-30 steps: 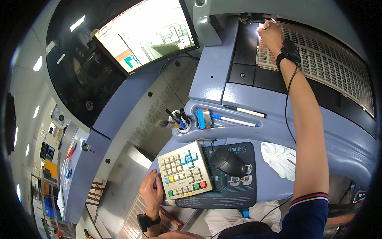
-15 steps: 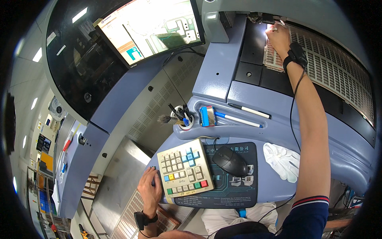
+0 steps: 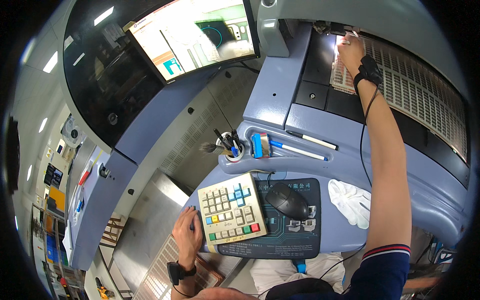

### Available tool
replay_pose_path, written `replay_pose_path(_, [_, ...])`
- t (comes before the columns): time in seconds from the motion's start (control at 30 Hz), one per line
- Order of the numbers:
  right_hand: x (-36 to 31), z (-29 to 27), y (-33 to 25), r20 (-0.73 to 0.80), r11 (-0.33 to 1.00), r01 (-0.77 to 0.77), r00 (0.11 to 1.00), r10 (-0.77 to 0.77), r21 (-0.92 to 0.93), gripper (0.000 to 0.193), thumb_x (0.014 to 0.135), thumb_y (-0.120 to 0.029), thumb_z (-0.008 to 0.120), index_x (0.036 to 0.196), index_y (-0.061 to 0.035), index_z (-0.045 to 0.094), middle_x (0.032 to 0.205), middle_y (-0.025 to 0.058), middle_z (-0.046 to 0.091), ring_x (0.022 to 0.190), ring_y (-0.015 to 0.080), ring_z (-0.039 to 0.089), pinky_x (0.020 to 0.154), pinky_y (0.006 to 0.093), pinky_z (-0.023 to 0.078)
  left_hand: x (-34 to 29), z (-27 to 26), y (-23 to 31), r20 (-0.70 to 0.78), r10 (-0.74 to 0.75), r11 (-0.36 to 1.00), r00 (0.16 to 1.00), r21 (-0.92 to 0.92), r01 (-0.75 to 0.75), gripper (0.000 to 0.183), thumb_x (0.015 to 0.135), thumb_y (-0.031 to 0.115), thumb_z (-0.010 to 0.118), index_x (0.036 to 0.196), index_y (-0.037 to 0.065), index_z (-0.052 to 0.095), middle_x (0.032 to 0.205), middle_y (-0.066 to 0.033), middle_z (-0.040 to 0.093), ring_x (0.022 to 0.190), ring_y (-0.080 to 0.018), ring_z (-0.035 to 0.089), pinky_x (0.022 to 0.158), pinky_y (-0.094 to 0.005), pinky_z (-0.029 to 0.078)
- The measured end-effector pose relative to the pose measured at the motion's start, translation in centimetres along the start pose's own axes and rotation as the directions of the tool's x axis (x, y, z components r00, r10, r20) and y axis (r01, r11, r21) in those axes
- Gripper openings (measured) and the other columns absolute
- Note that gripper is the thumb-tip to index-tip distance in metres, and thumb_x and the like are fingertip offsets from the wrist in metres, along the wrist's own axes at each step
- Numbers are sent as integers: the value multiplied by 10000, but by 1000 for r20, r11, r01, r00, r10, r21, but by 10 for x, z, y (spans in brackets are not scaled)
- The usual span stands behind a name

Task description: Processing and inspecting PCB panels using precision tools and industrial machinery.

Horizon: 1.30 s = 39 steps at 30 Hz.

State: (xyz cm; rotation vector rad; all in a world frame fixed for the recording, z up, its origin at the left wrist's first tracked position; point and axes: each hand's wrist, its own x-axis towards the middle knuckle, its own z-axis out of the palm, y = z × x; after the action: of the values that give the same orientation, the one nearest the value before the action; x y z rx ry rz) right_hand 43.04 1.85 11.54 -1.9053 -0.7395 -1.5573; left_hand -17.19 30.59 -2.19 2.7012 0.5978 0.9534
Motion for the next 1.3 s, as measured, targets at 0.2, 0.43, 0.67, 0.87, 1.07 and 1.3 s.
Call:
replay_pose_path(0.2, [-2,-2,-18,42,949,-310,949,312,-63,153,728,-190,542,702,-43,572,680,198,605,690,431,590,611,479,481,-2,-2,-2,-18,5,1000,1000,-4,-5,134,819,31,619,917,-23,693,1003,-186,699,1038,-347,648,962,-443,479])
replay_pose_path(0.43, [-1,-4,-15,49,980,-181,982,185,-79,168,724,-208,546,675,-47,550,692,199,616,699,422,604,628,471,490,-1,-1,-2,-16,19,1000,1000,0,-19,130,815,28,623,910,-22,697,998,-188,700,1035,-346,651,963,-441,479])
replay_pose_path(0.67, [-1,-6,-19,77,977,-168,981,179,-132,189,732,-202,539,668,-24,543,695,221,609,695,422,599,627,472,488,-1,0,-3,4,12,1000,1000,1,-12,155,834,35,601,936,-32,696,1020,-206,694,1058,-365,642,936,-434,491])
replay_pose_path(0.87, [-2,-9,-23,86,983,-135,986,146,-125,165,747,-165,512,693,-15,554,703,220,597,697,417,605,631,479,494,-2,0,-4,-13,10,1000,1000,2,-10,135,818,32,625,917,-24,699,1000,-187,701,1039,-345,650,964,-436,479])
replay_pose_path(1.07, [-2,-8,-20,140,979,-58,986,86,-193,136,750,-125,525,725,-1,577,719,230,591,701,425,603,643,481,499,-2,-1,-2,-16,9,1000,1000,-15,-9,133,818,34,627,915,-23,698,1001,-186,700,1036,-347,650,961,-436,481])
replay_pose_path(1.3, [-2,-12,-23,136,989,-42,989,61,-139,152,749,-137,540,719,10,566,706,241,594,692,429,601,618,476,481,-1,0,-2,-13,21,1000,1000,0,-21,128,820,31,622,911,-22,696,1002,-187,698,1033,-349,649,962,-447,478])
